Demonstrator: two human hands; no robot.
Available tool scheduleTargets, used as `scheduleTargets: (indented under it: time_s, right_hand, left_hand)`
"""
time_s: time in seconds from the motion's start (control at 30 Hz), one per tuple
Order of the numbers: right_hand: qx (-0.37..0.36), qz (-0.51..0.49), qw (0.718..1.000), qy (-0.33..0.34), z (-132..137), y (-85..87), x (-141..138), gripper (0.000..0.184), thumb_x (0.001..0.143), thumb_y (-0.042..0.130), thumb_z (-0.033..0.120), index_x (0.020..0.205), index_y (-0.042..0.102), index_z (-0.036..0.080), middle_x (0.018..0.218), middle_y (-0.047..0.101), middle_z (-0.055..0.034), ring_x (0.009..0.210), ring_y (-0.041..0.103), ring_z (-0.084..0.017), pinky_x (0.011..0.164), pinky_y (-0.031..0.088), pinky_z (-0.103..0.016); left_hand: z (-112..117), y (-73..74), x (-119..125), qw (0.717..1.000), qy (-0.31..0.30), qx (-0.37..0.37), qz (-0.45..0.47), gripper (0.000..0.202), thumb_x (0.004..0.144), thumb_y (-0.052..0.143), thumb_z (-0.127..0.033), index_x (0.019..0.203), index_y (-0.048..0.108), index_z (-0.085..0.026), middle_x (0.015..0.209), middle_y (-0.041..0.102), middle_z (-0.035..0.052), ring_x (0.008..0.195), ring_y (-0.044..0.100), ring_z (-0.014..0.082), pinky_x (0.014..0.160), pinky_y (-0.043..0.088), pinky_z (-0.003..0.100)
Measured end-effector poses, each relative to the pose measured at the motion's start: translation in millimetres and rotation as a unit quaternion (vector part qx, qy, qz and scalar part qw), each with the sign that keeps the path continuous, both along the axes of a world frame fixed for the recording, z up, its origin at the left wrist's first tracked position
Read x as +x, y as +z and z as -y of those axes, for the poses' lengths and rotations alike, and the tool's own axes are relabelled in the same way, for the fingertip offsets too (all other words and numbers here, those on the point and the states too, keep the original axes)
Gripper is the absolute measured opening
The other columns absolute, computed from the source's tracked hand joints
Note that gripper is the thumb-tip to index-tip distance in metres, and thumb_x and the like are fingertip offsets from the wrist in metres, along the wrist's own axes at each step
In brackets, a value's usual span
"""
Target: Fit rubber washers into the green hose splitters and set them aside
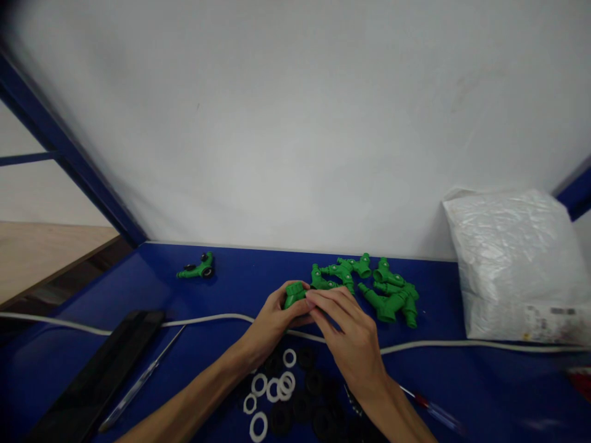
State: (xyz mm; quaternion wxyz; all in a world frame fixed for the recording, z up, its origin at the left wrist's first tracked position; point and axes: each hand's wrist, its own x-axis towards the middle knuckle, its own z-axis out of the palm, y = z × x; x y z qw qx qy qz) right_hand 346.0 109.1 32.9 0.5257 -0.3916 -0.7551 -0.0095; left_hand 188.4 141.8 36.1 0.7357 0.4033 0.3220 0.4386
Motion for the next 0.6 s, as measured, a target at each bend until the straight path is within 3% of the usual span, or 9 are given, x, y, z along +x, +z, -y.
scheduleTargets:
  time_s: [0.23,0.4,0.6]
  right_hand:
    - [0.006,-0.025,1.000,-0.010,4.0,2.9,-8.7,0.027,0.091,0.068,0.004,0.110,0.071,0.023,0.100,0.076,-0.0042,0.092,0.067,-0.019,0.084,0.056,-0.034]
    - [-0.018,-0.008,1.000,-0.008,1.6,4.0,-6.0,0.026,0.092,0.067,0.006,0.111,0.071,0.025,0.101,0.076,-0.0041,0.094,0.066,-0.020,0.085,0.057,-0.036]
    - [-0.018,0.014,1.000,-0.015,-3.5,-4.0,-0.9,0.021,0.094,0.066,0.012,0.111,0.071,0.024,0.104,0.076,-0.0055,0.097,0.067,-0.021,0.088,0.059,-0.037]
  left_hand:
    - [2.3,3.2,0.2,0.997,0.060,0.034,-0.042,0.051,0.067,0.089,-0.035,0.106,0.064,-0.015,0.085,0.062,-0.0005,0.076,0.056,0.0103,0.075,0.048,0.022]
    - [-2.5,-1.0,-1.4,0.994,0.062,0.060,-0.065,0.052,0.067,0.089,-0.036,0.107,0.063,-0.014,0.087,0.064,0.0007,0.079,0.057,0.0115,0.077,0.048,0.024]
    - [-8.0,-5.7,-3.8,0.996,0.028,0.038,-0.075,0.055,0.067,0.089,-0.037,0.111,0.064,-0.014,0.091,0.067,0.0018,0.081,0.061,0.0144,0.081,0.051,0.028]
